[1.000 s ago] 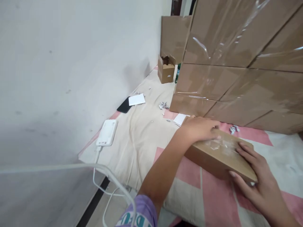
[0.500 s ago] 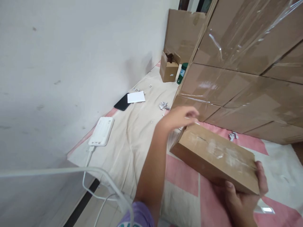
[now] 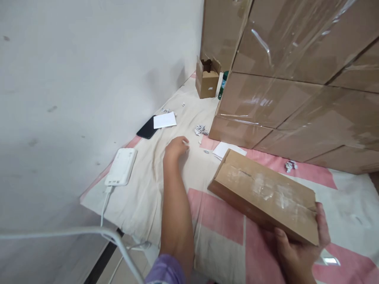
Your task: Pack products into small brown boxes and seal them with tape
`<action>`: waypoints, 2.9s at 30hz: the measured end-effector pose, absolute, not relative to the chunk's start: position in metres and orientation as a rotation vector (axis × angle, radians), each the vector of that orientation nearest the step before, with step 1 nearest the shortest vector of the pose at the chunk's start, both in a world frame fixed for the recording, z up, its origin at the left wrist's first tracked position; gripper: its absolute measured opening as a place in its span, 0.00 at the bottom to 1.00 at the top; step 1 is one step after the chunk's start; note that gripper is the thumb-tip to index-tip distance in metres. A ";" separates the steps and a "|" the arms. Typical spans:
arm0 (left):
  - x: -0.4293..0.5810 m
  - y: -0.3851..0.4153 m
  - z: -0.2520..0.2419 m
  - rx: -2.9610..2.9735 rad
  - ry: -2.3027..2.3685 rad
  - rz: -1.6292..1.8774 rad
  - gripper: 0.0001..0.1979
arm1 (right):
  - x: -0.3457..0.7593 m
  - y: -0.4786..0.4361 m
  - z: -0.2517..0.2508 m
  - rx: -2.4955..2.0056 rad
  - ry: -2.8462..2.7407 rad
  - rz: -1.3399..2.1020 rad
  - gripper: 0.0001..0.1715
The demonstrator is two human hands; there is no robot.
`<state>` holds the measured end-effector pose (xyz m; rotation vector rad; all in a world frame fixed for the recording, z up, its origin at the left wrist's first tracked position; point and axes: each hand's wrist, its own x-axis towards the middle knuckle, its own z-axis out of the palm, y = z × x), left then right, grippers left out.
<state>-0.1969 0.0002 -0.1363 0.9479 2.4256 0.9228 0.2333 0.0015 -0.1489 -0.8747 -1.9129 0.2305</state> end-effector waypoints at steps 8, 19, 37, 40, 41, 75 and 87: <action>-0.167 0.032 -0.140 1.169 2.409 0.784 0.18 | 0.240 0.001 -0.148 -0.880 -1.944 0.275 0.55; -0.164 0.047 -0.144 1.169 2.523 0.791 0.19 | 0.235 -0.002 -0.145 -0.887 -1.904 0.283 0.52; -0.168 0.050 -0.137 0.835 2.579 1.486 0.09 | 0.240 0.002 -0.149 -0.825 -1.941 0.285 0.53; -0.171 0.054 -0.138 0.844 2.478 1.616 0.13 | 0.238 0.002 -0.148 -0.801 -1.948 0.285 0.53; -0.172 0.056 -0.138 0.856 2.441 1.648 0.12 | 0.238 0.002 -0.147 -0.796 -1.950 0.281 0.53; -0.152 0.048 -0.097 0.769 1.651 2.179 0.12 | 0.234 0.004 -0.136 -0.723 -1.935 0.332 0.51; -0.044 -0.001 0.012 1.252 1.222 1.924 0.28 | 0.246 -0.015 -0.082 -0.651 -1.860 0.241 0.35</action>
